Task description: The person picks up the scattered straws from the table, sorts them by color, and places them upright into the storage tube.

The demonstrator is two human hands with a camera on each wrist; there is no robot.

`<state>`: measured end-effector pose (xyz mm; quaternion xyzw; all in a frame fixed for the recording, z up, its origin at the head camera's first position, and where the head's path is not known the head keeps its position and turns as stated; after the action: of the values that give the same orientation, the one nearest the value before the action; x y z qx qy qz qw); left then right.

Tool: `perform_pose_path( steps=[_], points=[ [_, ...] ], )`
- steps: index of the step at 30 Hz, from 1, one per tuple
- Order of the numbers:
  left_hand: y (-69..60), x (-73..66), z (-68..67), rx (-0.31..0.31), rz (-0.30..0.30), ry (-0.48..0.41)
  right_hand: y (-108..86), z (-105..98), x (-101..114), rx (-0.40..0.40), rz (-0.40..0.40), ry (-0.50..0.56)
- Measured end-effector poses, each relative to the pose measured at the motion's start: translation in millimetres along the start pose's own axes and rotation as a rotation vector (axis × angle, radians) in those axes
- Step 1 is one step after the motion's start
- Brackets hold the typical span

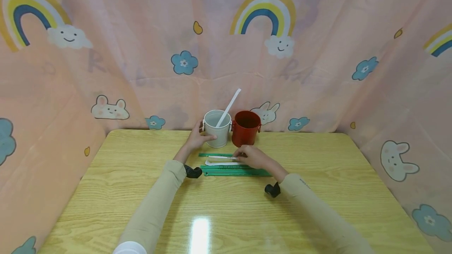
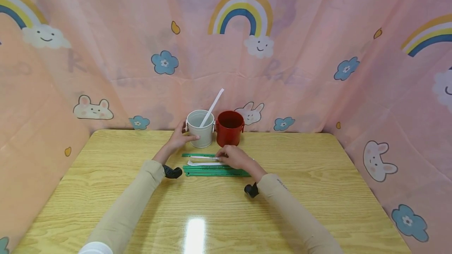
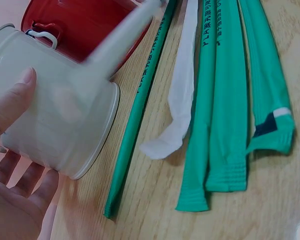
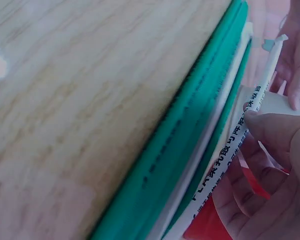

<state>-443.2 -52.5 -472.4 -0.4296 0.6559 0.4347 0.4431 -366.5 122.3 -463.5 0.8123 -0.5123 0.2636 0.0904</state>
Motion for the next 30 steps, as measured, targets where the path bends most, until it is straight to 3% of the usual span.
perform_pose_path(
  steps=[6,10,12,18,22,30],
  points=[
    [1.0,-1.2,0.1,0.000,0.012,-0.016,-0.8,-10.7,-0.2,-0.024,0.037,0.081],
    [-7.4,-21.4,0.2,0.020,0.008,-0.019,-0.5,-16.1,-0.1,-0.035,0.037,0.134],
    [-8.8,-24.9,0.2,0.030,0.014,-0.025,-1.3,-20.2,1.4,-0.045,0.031,0.178],
    [0.3,-1.3,-0.7,0.001,0.054,-0.016,-5.5,-36.2,11.1,-0.093,-0.007,0.334],
    [0.6,0.7,-1.7,-0.010,0.067,-0.006,-5.6,-46.1,14.6,-0.129,-0.035,0.416],
    [0.4,1.0,0.2,0.006,0.006,-0.001,-4.9,-64.6,15.9,-0.208,-0.038,0.577]
  ],
)
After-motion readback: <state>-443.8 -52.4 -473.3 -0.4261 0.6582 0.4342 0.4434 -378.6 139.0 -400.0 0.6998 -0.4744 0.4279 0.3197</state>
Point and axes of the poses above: each hand's wrist, its own y-axis towards the middle knuckle, its own z-axis out of the palm, x = y × z, the point moved 9 cm from there along y, towards the middle knuckle, and after that the axes turned 9 degrees about z, right-handed, at the moved point
